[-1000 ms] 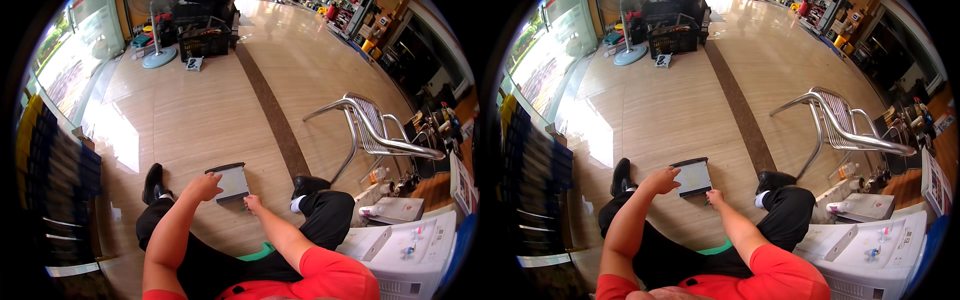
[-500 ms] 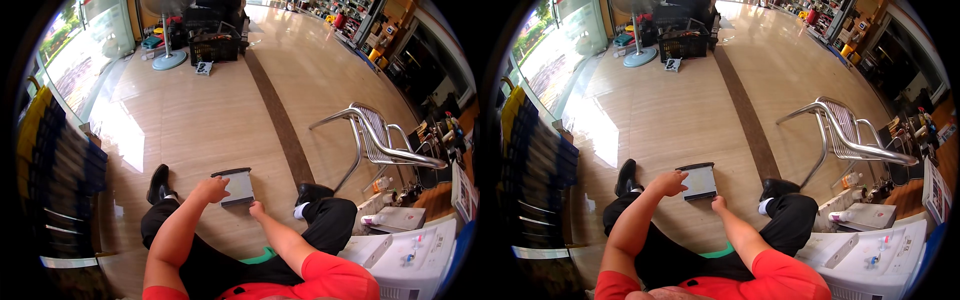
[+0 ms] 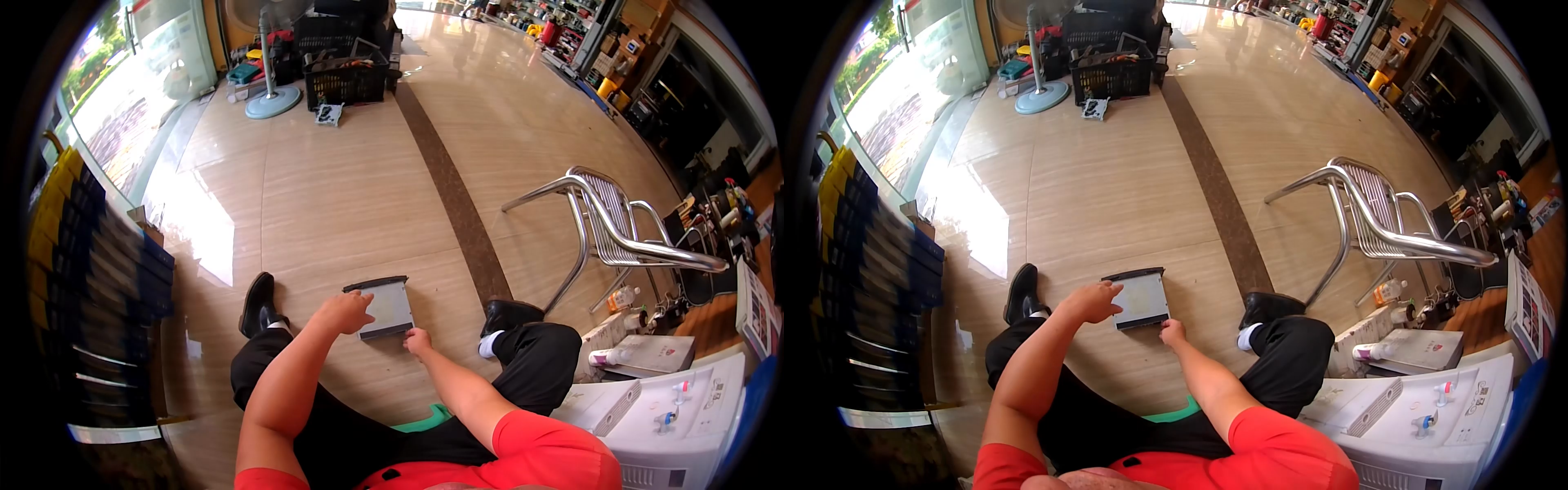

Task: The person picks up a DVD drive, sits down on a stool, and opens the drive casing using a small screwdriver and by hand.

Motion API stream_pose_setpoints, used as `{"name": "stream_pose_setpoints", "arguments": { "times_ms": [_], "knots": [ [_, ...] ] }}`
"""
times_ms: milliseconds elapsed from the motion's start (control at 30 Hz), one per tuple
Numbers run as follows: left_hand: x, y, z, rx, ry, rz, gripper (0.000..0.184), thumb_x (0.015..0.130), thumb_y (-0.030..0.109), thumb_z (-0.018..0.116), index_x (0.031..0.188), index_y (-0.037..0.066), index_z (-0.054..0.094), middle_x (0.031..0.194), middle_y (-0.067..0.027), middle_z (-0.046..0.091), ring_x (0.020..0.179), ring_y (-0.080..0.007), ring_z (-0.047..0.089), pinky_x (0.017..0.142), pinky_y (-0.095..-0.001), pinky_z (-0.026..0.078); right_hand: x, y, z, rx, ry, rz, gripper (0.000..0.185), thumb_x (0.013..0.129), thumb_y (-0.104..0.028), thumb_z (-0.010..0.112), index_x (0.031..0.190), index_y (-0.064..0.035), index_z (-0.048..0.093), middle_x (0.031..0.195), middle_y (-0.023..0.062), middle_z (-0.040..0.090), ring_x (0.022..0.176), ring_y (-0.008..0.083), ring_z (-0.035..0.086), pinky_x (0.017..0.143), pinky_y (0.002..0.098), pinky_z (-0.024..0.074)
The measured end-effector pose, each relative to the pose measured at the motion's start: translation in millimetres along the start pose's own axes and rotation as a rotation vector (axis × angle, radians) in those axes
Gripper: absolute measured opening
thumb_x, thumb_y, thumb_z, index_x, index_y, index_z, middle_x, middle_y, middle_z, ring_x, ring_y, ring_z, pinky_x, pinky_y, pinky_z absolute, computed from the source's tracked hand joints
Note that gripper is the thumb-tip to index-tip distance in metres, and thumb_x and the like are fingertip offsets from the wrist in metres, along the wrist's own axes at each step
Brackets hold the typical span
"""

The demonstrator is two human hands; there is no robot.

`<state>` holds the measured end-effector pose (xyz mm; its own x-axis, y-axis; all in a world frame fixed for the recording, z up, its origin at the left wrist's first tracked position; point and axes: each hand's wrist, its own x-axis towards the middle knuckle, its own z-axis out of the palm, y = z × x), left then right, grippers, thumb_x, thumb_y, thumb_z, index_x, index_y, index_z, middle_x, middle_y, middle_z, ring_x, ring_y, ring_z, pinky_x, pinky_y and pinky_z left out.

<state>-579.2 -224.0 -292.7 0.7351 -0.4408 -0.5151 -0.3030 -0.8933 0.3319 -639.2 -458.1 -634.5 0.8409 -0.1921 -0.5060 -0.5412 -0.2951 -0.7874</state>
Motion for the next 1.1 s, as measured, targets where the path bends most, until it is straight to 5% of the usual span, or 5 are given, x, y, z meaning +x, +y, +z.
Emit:
{"name": "stream_pose_setpoints", "arguments": {
  "times_ms": [233,367,433,600,1100],
  "knots": [
    [10,-12,17,0.003,0.115,0.063,0.058,0.089,0.036,0.064,0.138,0.011,0.047,0.135,-0.0199,0.053,0.117,-0.0357,0.057,0.094,-0.0456,0.049,-30,-39,-11,0.4,-0.206,0.277,0.026,0.092,0.002,0.046,0.117,0.0036,0.052,0.096,0.0212,0.067,0.078,0.027,0.069,0.061,0.0366,0.0585],
    [9,-11,16,0.005,0.134,0.069,0.059,0.089,0.035,0.064,0.139,0.009,0.046,0.135,-0.0204,0.053,0.116,-0.036,0.057,0.093,-0.0449,0.049,-42,-44,-16,0.167,-0.267,0.193,0.022,0.096,-0.008,0.05,0.116,0.0019,0.05,0.09,0.0171,0.069,0.063,0.0194,0.066,0.046,0.0319,0.0499],
    [10,-12,17,0.0,0.135,0.069,0.059,0.089,0.035,0.064,0.139,0.009,0.046,0.134,-0.0205,0.053,0.116,-0.036,0.057,0.093,-0.045,0.049,-48,-51,-17,0.119,-0.227,0.218,0.02,0.097,-0.019,0.056,0.105,-0.0004,0.056,0.08,0.0114,0.069,0.05,0.0126,0.057,0.039,0.028,0.0386],
    [18,-18,20,0.006,0.103,0.063,0.062,0.089,0.035,0.064,0.141,0.008,0.044,0.142,-0.0233,0.045,0.122,-0.0389,0.052,0.098,-0.0455,0.046,-30,-34,-15,0.037,-0.248,0.118,0.027,0.095,-0.031,0.061,0.086,-0.0058,0.064,0.072,0.0056,0.068,0.055,0.012,0.056,0.046,0.0307,0.0412],
    [5,-2,1,-0.057,0.039,0.007,0.06,0.091,0.027,0.062,0.142,0.003,0.042,0.141,-0.0182,0.048,0.125,-0.0356,0.05,0.103,-0.0412,0.042,-22,-17,-12,0.104,-0.181,0.159,0.023,0.095,-0.015,0.054,0.112,-0.0056,0.065,0.073,0.0075,0.068,0.058,0.0143,0.061,0.043,0.0328,0.0449]
  ]
}}
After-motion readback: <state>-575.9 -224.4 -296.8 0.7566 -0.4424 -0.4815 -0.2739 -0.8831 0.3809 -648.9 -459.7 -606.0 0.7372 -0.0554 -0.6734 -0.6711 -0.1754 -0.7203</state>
